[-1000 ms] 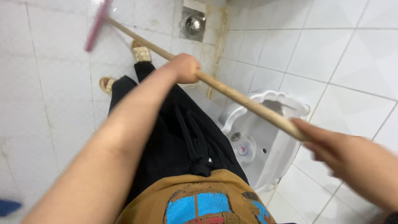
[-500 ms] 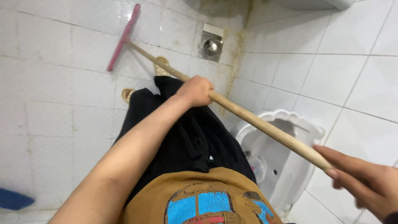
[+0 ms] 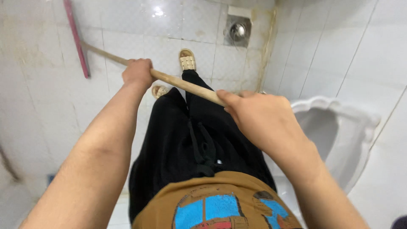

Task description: Cleaning a tiled bathroom floor using a squeegee to push water.

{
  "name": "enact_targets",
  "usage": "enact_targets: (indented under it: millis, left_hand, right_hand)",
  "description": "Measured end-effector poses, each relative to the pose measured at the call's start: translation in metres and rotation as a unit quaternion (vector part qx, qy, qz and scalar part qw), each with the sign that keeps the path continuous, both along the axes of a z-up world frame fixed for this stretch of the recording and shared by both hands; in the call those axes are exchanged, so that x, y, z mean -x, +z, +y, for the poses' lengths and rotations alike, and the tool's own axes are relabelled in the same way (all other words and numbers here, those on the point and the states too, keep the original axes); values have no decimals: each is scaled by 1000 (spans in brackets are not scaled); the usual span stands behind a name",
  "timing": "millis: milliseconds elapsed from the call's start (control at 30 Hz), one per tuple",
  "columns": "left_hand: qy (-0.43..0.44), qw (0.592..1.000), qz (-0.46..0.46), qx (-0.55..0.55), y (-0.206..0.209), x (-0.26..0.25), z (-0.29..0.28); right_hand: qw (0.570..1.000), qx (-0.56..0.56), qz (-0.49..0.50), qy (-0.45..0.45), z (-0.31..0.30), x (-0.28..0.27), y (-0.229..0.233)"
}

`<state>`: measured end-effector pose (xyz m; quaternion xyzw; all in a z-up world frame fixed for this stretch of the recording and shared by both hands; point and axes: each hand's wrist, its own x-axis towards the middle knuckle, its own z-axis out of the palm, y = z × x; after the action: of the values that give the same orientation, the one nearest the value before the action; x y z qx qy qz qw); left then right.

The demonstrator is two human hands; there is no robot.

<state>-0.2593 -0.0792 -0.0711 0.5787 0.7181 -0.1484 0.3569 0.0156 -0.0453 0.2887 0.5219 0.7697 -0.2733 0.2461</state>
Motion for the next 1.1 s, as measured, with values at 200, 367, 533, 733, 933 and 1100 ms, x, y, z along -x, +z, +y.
enact_targets:
  millis: [200, 367, 533, 733, 933, 1100]
  left_hand:
    - [-71, 990, 37, 117, 30, -63, 54]
    - [-101, 989, -49, 101, 57, -145, 73]
    - [-121, 971, -205, 10, 97, -210, 69]
    - [-153, 958, -241, 12, 118, -229, 26]
    - [-159, 953, -248, -71, 122, -192, -24]
    - [-139, 974, -176, -36, 99, -129, 0]
  right_hand:
    - [983, 129, -131, -4, 32, -14, 20]
    - [949, 158, -264, -69, 31, -79, 47]
    - [956, -28, 57, -285, -65, -266, 24]
    - [926, -35, -85, -365, -151, -268, 41]
    - [931, -23, -40, -362, -232, -261, 44]
    - [932, 73, -224, -274, -116, -86, 77]
